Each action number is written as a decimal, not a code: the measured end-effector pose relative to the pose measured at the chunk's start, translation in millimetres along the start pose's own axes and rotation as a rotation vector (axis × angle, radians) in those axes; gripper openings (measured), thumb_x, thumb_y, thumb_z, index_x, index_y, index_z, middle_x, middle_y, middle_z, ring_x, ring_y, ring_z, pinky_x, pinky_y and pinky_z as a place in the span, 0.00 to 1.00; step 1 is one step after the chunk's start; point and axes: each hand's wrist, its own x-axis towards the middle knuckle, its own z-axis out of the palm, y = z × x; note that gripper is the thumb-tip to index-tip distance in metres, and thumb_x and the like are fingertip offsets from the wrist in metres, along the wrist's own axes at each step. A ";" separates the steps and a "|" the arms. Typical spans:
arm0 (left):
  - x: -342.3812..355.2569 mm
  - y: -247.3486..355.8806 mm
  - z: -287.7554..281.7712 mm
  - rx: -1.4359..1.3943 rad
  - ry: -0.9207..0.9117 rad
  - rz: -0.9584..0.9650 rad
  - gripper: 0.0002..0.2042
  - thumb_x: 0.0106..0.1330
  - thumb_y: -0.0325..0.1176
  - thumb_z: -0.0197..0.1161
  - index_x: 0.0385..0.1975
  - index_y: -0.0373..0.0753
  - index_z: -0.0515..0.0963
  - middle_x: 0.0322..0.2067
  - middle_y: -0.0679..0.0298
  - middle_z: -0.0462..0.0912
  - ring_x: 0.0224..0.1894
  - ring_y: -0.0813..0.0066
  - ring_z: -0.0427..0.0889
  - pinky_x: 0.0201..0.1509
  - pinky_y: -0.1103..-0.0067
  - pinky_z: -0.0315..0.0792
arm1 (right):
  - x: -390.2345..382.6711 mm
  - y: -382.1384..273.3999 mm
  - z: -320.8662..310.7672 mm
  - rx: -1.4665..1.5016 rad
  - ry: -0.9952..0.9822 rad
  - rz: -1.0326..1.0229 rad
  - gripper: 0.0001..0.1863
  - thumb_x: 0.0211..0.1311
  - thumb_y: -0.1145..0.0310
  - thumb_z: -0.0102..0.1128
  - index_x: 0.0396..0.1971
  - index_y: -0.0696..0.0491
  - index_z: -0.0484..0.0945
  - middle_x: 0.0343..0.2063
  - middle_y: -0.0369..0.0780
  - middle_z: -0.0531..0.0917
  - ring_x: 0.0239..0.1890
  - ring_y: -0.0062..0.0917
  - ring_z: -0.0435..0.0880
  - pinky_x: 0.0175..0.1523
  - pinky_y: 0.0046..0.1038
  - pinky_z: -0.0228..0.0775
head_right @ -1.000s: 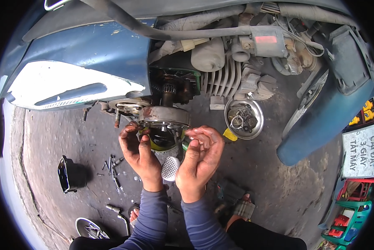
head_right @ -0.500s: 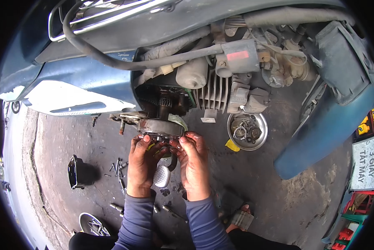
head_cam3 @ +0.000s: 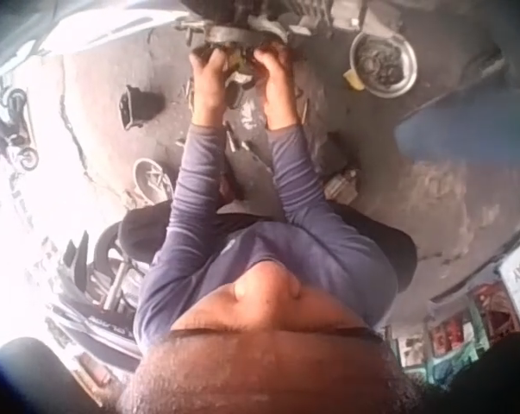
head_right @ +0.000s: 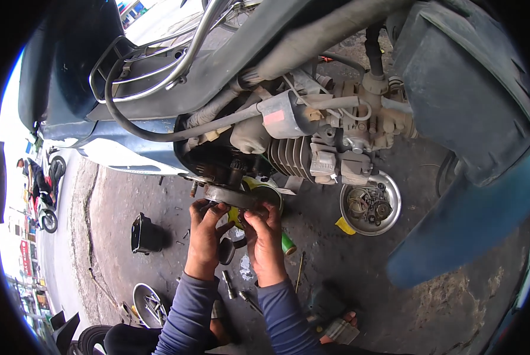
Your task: Replacing or repairing the clutch assembly on a motorcycle engine.
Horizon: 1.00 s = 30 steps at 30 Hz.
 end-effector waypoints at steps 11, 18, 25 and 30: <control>-1.3 0.7 5.3 0.085 -0.008 0.046 0.23 0.61 0.37 0.58 0.53 0.41 0.59 0.50 0.60 0.68 0.55 0.66 0.69 0.54 0.63 0.67 | 2.1 -3.8 -0.9 0.043 -0.054 0.053 0.24 0.57 0.76 0.60 0.54 0.54 0.64 0.47 0.38 0.73 0.49 0.23 0.73 0.57 0.25 0.65; 6.1 -8.6 -13.8 -0.190 -0.117 -0.022 0.23 0.63 0.43 0.60 0.52 0.43 0.61 0.49 0.60 0.70 0.52 0.66 0.71 0.56 0.66 0.67 | -7.0 4.7 10.1 -0.630 -0.049 -0.557 0.32 0.55 0.69 0.65 0.59 0.56 0.62 0.54 0.47 0.67 0.56 0.36 0.68 0.59 0.36 0.62; 65.8 -44.9 -19.7 -0.743 -0.188 -0.019 0.22 0.63 0.47 0.60 0.49 0.39 0.72 0.47 0.58 0.77 0.52 0.60 0.74 0.60 0.64 0.66 | 11.7 -9.5 35.5 -1.092 -0.201 -0.899 0.29 0.45 0.65 0.75 0.47 0.56 0.73 0.42 0.43 0.73 0.45 0.34 0.75 0.50 0.31 0.68; 93.6 -66.4 -20.7 -0.823 -0.260 -0.049 0.20 0.65 0.45 0.60 0.49 0.36 0.72 0.43 0.59 0.79 0.45 0.65 0.79 0.52 0.68 0.73 | 15.1 -2.0 49.0 -1.218 -0.150 -0.969 0.29 0.41 0.62 0.77 0.44 0.56 0.74 0.36 0.43 0.73 0.38 0.36 0.75 0.41 0.35 0.69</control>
